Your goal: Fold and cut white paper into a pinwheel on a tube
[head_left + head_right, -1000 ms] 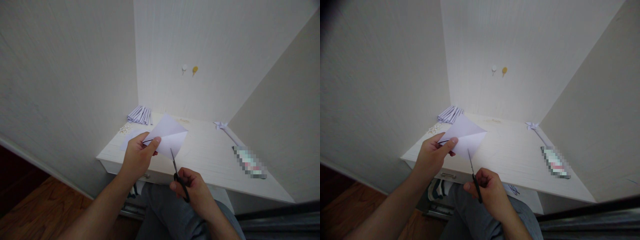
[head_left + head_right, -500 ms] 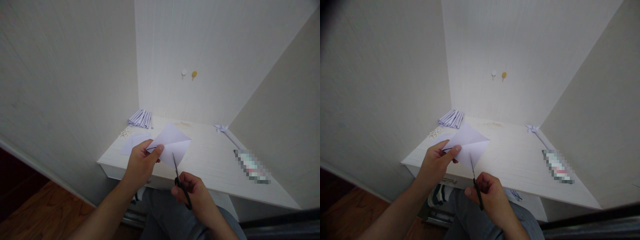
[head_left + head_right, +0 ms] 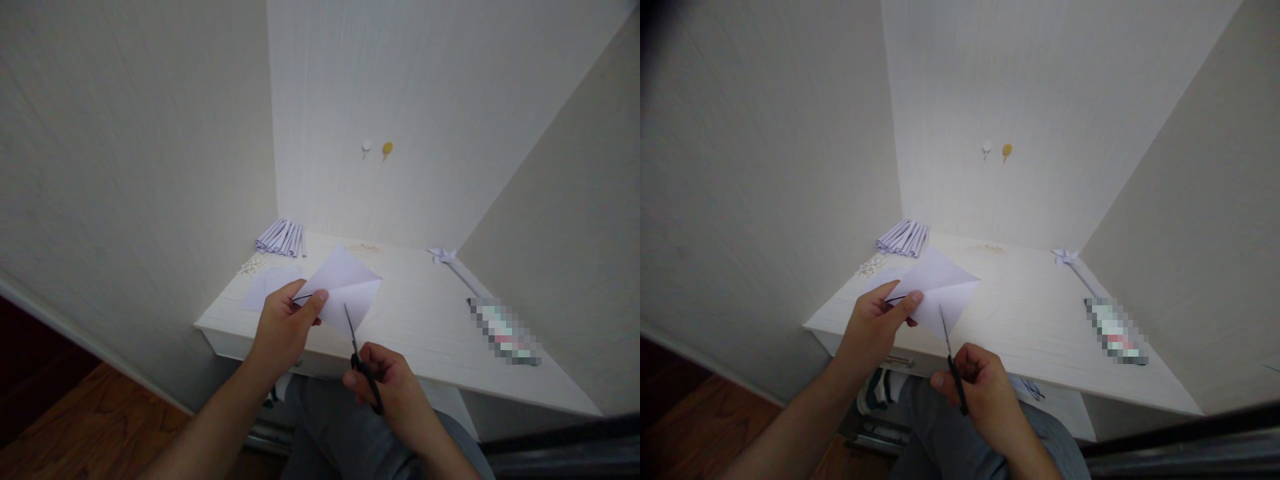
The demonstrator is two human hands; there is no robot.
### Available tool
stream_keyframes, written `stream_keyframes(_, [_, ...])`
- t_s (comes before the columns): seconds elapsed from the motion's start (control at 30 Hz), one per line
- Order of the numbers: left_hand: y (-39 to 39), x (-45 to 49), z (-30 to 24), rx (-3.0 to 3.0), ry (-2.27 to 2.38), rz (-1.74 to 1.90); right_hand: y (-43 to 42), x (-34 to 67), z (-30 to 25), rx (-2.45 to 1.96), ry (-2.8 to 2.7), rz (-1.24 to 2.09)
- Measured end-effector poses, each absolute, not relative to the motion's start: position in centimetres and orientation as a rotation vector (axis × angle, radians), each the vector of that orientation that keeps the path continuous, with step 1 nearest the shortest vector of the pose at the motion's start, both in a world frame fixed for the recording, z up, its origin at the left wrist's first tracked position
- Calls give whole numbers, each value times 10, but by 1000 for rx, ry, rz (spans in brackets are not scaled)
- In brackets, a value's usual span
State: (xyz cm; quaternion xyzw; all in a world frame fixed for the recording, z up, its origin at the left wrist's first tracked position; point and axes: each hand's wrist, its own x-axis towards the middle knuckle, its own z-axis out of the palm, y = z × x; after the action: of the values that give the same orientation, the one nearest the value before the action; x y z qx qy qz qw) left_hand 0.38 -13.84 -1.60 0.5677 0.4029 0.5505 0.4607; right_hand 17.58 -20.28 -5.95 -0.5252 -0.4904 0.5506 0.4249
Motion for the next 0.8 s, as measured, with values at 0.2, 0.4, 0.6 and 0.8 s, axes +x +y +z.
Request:
stream_keyframes(0.2, [-138, 2, -16, 1394, 1008, 1363, -203, 176, -59, -1330, -1231, 1375])
stream_keyframes(0.4, [-139, 3, -15, 1376, 1001, 1361, -203, 174, -58, -1307, -1211, 1381])
stream_keyframes(0.6, [-141, 3, -18, 1388, 995, 1348, -202, 173, -59, -1280, -1194, 1402])
stream_keyframes(0.8, [-141, 2, -22, 1418, 998, 1332, -202, 174, -61, -1320, -1224, 1392])
